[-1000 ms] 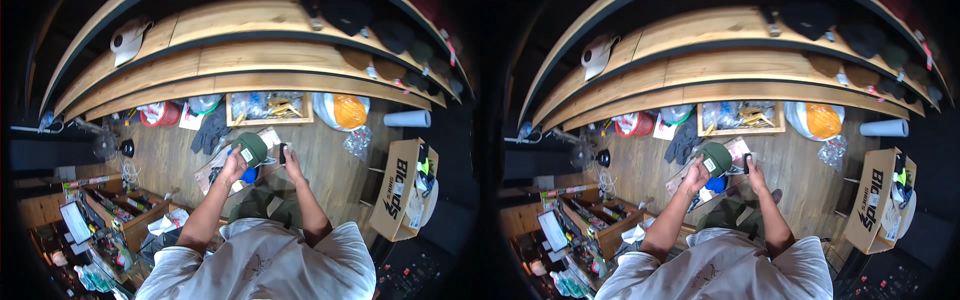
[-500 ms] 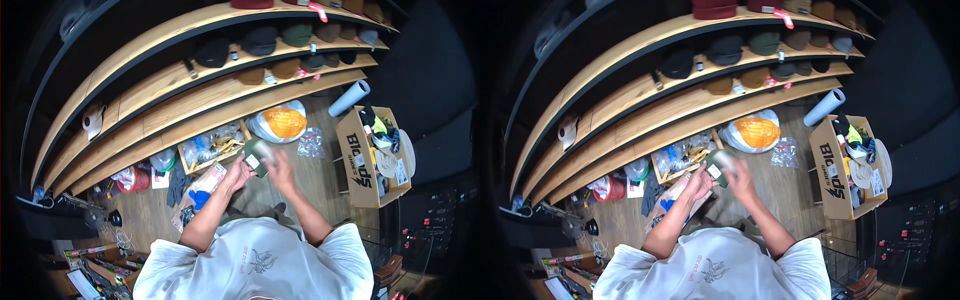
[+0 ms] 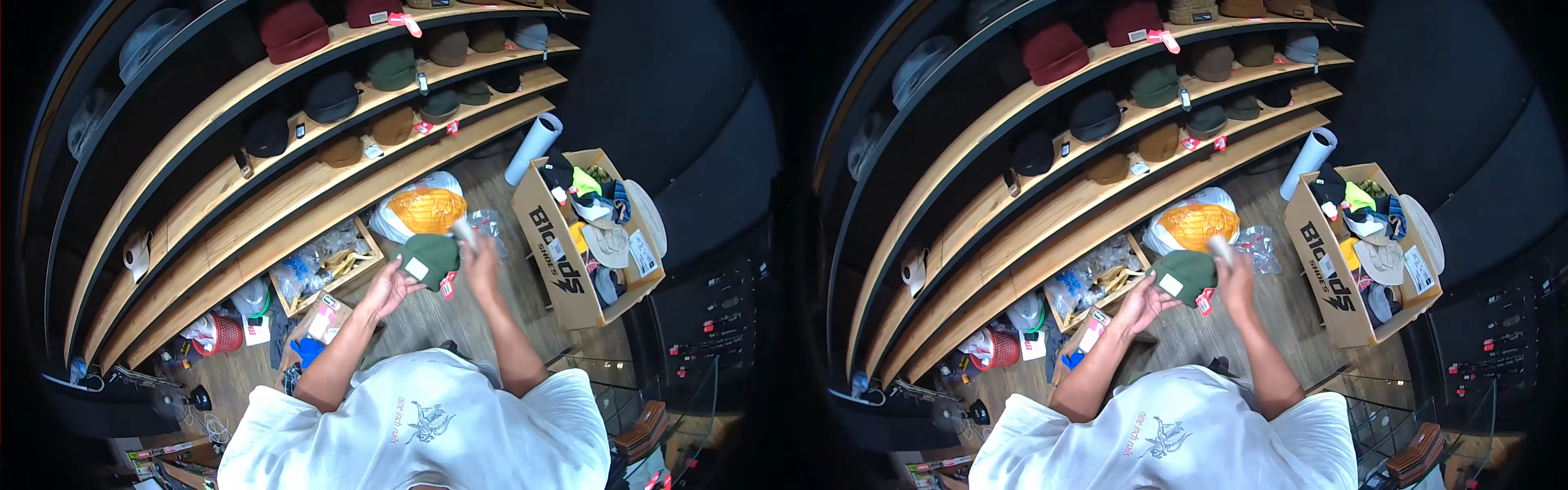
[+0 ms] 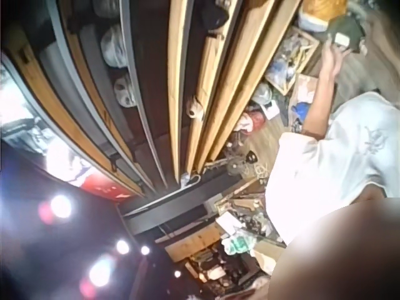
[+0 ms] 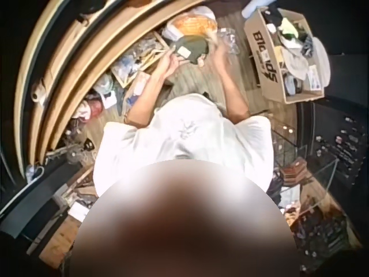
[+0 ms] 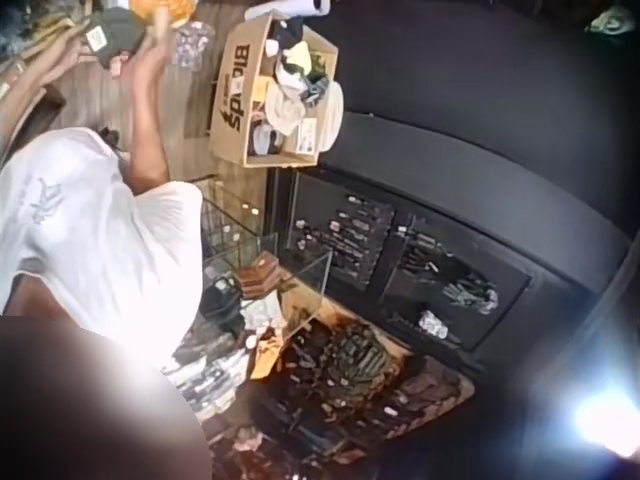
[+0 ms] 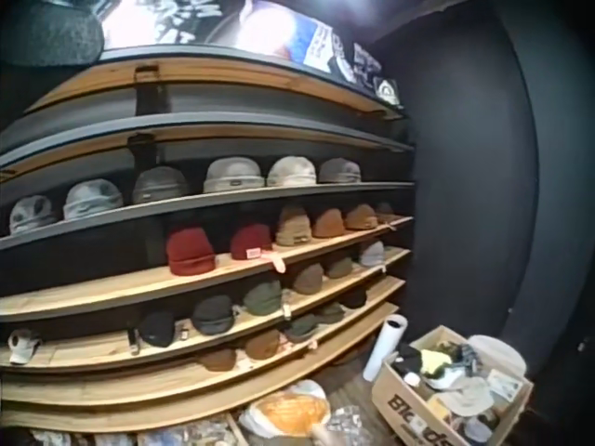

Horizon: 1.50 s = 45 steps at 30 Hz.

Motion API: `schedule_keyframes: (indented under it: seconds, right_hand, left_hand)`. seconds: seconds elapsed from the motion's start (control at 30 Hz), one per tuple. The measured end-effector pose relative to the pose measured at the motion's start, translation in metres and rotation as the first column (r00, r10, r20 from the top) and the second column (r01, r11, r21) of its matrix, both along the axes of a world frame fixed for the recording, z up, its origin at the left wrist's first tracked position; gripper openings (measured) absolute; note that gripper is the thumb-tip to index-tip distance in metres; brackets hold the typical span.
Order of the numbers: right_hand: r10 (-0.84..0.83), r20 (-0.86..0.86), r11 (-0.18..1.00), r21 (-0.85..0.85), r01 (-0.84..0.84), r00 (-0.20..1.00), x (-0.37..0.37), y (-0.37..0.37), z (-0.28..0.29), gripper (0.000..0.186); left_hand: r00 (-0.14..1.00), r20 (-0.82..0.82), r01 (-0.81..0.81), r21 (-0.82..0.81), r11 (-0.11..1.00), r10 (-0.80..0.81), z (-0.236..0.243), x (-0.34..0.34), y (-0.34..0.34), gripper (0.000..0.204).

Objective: The recorder cleans hats with a brush, removes them from a box, and places them onto shelves.

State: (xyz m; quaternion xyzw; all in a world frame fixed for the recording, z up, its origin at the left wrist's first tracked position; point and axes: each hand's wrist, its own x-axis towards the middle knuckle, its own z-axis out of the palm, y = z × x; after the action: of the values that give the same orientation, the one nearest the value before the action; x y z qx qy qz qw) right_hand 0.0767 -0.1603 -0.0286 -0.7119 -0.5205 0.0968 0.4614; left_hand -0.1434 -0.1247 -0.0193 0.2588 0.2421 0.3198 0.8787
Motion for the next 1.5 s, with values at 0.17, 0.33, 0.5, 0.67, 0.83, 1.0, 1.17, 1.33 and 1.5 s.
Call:
schedule_keyframes:
  seconds: [0.17, 0.33, 0.5, 0.67, 0.83, 1.0, 1.17, 1.33, 1.5]
  right_hand:
    - [0.111, -0.156, 0.994, 0.009, -0.111, 0.982, -0.014, -0.008, 0.017, 0.038]
    - [0.271, -0.288, 0.961, 0.028, -0.275, 0.918, -0.101, -0.014, 0.026, 0.035]
    - [0.423, -0.135, 0.896, -0.083, -0.436, 0.896, -0.197, -0.019, -0.004, 0.037]
    - [0.427, -0.169, 0.887, -0.111, -0.448, 0.888, -0.281, -0.013, -0.019, 0.036]
    - [0.358, -0.079, 0.907, -0.206, -0.367, 0.930, -0.327, 0.008, -0.088, 0.031]
    - [0.628, -0.195, 0.740, -0.150, -0.656, 0.753, -0.409, -0.013, -0.080, 0.035]
    - [0.372, -0.178, 0.816, -0.405, -0.412, 0.911, -0.399, 0.028, -0.177, 0.033]
    - [0.210, -0.500, 0.745, -0.475, -0.469, 0.840, -0.401, 0.012, -0.310, 0.039]
    - [0.136, -0.640, 0.722, -0.459, -0.518, 0.756, -0.420, 0.004, -0.380, 0.051]
  left_hand:
    - [0.937, 0.158, -0.265, -0.260, 0.929, 0.312, -0.012, -0.032, 0.005, 0.052]
    - [0.976, -0.001, -0.212, -0.205, 0.955, 0.216, -0.041, -0.078, -0.002, 0.052]
    - [0.966, 0.135, -0.174, -0.285, 0.943, 0.220, -0.043, -0.150, -0.027, 0.049]
    - [0.952, 0.039, -0.276, -0.311, 0.909, 0.303, -0.076, -0.232, -0.058, 0.048]
    - [0.933, 0.013, -0.328, -0.385, 0.863, 0.360, -0.100, -0.293, -0.074, 0.049]
    - [0.902, -0.077, -0.421, -0.380, 0.824, 0.425, -0.135, -0.351, -0.086, 0.052]
    - [0.847, -0.216, -0.531, -0.387, 0.754, 0.485, -0.133, -0.389, -0.088, 0.054]
    - [0.741, -0.286, -0.671, -0.349, 0.654, 0.608, -0.163, -0.438, -0.082, 0.050]
    - [0.740, -0.291, -0.661, -0.480, 0.577, 0.606, -0.185, -0.454, -0.074, 0.043]
